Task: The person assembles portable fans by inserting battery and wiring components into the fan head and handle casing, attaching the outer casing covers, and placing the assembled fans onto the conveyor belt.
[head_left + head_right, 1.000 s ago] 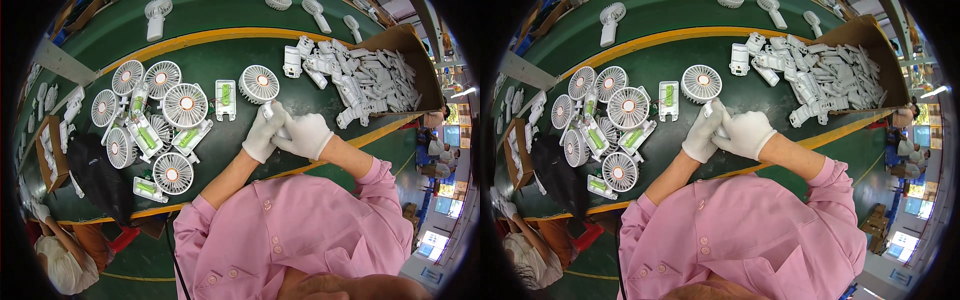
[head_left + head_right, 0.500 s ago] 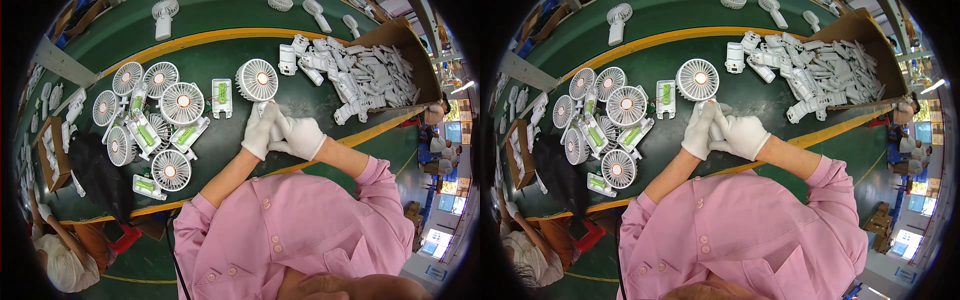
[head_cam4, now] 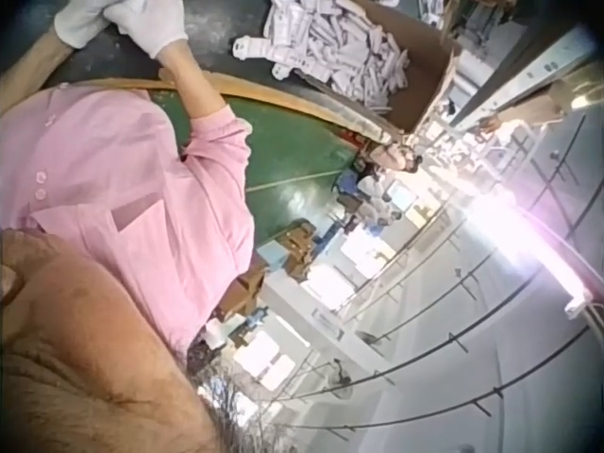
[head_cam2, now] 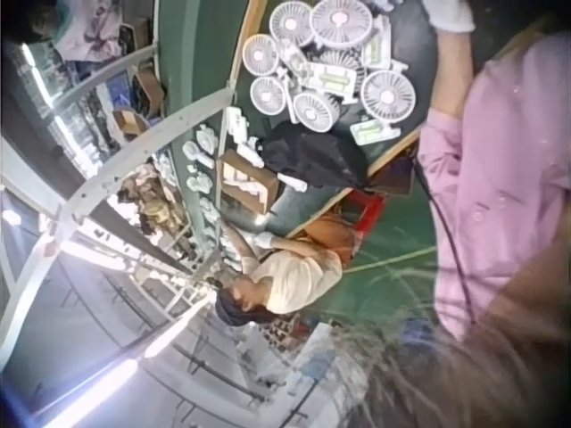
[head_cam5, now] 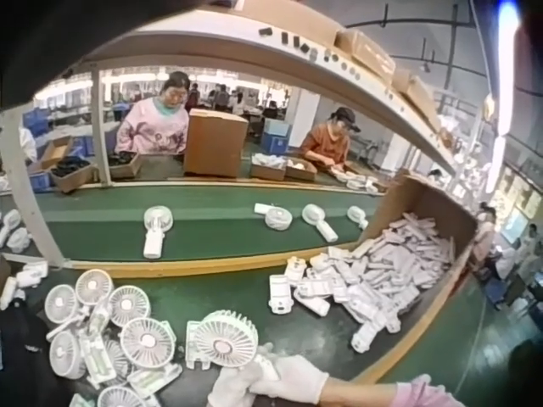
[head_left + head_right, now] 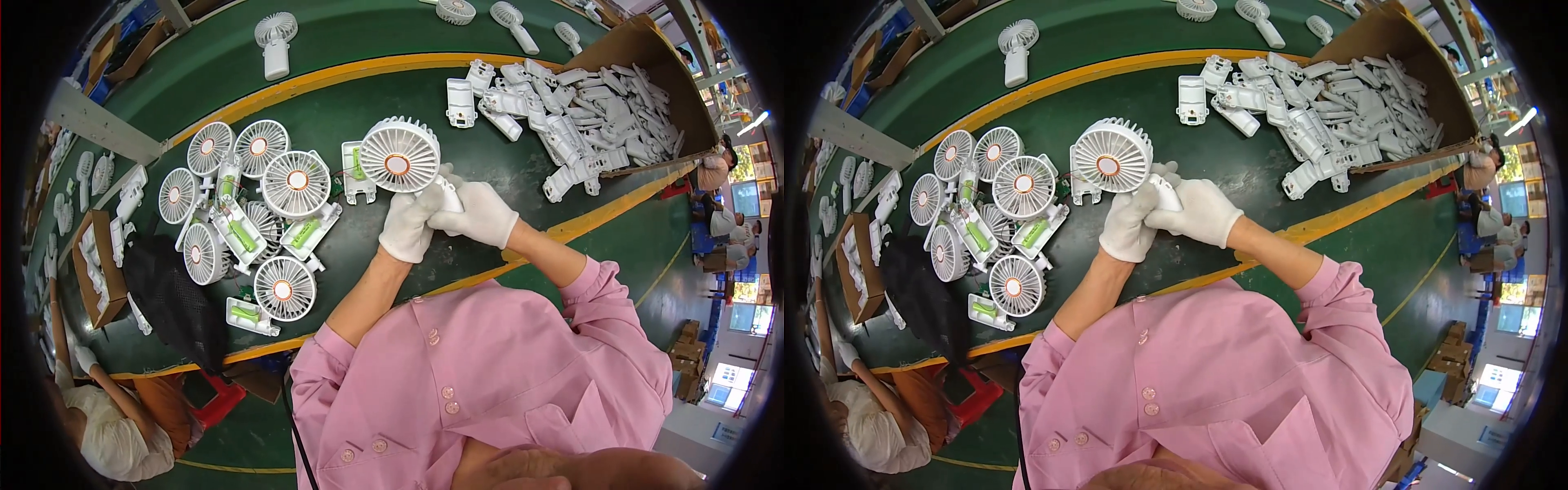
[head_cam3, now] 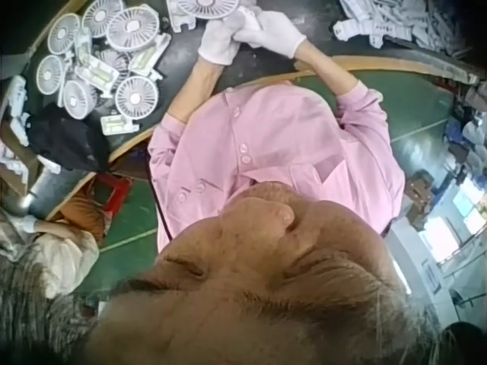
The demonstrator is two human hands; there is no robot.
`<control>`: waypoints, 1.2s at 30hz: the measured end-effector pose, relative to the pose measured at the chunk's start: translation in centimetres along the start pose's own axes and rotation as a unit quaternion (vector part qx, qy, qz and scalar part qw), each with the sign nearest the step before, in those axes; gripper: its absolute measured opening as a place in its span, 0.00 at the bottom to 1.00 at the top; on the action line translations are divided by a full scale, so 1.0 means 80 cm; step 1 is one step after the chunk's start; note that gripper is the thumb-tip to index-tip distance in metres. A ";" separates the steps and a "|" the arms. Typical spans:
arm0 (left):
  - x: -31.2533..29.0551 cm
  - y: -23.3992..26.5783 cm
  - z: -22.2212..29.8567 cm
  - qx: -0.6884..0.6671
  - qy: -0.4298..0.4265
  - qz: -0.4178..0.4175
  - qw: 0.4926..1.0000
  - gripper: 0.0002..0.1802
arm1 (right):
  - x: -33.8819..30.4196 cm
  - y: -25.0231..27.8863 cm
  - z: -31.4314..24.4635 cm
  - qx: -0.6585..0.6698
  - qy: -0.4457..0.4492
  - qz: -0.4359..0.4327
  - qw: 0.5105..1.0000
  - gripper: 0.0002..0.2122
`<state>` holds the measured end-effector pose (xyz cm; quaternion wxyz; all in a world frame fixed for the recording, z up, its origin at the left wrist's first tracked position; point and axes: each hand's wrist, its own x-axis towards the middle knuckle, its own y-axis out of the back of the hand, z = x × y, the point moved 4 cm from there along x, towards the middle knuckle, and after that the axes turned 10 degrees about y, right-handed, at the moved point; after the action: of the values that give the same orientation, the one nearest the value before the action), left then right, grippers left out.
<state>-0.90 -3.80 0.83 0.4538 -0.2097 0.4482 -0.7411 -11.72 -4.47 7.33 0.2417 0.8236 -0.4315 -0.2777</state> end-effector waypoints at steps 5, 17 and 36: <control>0.000 -0.003 0.000 -0.005 -0.005 -0.014 1.000 0.32 | -0.006 -0.001 -0.007 -0.038 0.059 0.077 0.995 0.23; 0.006 0.005 0.001 0.063 -0.050 0.077 0.994 0.21 | 0.013 -0.008 0.011 -0.033 0.101 0.088 0.990 0.18; -0.001 -0.004 0.027 0.300 -0.005 0.129 0.945 0.21 | 0.011 -0.016 0.032 0.291 -0.044 -0.036 0.955 0.11</control>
<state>0.51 -4.72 2.23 0.5895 -0.0086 0.2262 -0.7754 -12.29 -4.97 4.47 -0.0376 0.8603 -0.4736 -0.1848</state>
